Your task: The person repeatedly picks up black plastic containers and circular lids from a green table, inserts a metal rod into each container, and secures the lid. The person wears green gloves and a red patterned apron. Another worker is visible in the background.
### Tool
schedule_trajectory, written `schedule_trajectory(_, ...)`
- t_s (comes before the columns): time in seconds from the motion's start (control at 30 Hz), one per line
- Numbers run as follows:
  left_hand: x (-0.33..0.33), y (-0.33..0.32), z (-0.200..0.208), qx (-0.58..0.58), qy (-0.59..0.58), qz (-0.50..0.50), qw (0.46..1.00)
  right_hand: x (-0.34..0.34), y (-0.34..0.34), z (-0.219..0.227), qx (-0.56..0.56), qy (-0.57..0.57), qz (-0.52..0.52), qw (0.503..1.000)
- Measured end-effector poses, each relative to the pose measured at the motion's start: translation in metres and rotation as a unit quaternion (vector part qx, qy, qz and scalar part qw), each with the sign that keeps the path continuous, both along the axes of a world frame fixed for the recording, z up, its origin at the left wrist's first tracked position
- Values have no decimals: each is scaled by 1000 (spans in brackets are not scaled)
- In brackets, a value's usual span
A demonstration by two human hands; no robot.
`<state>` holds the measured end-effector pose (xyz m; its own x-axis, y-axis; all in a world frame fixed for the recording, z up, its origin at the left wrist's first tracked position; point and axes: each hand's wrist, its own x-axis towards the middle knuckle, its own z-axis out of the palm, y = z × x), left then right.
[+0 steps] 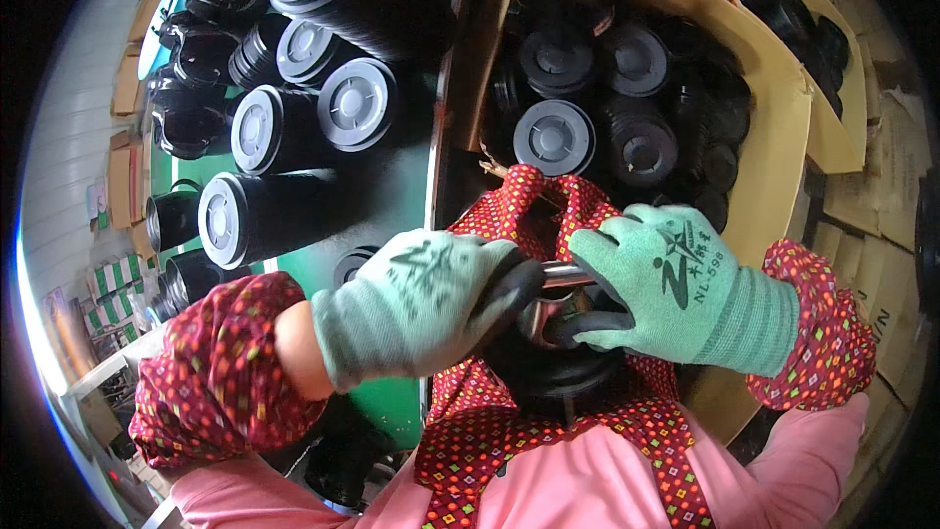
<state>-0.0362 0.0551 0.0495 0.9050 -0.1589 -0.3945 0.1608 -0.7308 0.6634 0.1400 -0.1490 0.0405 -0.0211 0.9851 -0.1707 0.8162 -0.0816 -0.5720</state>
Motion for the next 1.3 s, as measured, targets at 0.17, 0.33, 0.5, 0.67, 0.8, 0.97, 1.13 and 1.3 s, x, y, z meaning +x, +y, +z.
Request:
schedule_trajectory(0.17, 11, 1, -24, -33, 35, 45, 998, -12, 4, 3, -82, 3, -26, 996)
schedule_trajectory(0.33, 17, 23, -61, -86, -58, -27, 994, -29, 7, 13, -55, -87, -45, 994)
schedule_trajectory(0.5, 31, 23, -127, -140, -231, -57, 961, -42, 7, 34, -116, -153, -48, 980)
schedule_trajectory(0.67, 38, 13, -134, -139, -303, -25, 942, -46, 4, 46, -111, -132, -66, 983)
schedule_trajectory(0.8, 9, 14, -102, -96, -284, 56, 952, -39, -2, 47, 102, -107, -20, 989)
schedule_trajectory(0.97, -65, 18, -97, 67, -270, 263, 924, -54, -37, 30, 105, -47, -19, 993)
schedule_trajectory(1.13, -128, 50, -166, 209, -160, 446, 855, -64, -50, -18, 73, 142, -47, 986)
schedule_trajectory(1.3, -146, 55, -179, 295, -137, 482, 813, -57, -52, -17, 142, 205, -114, 962)
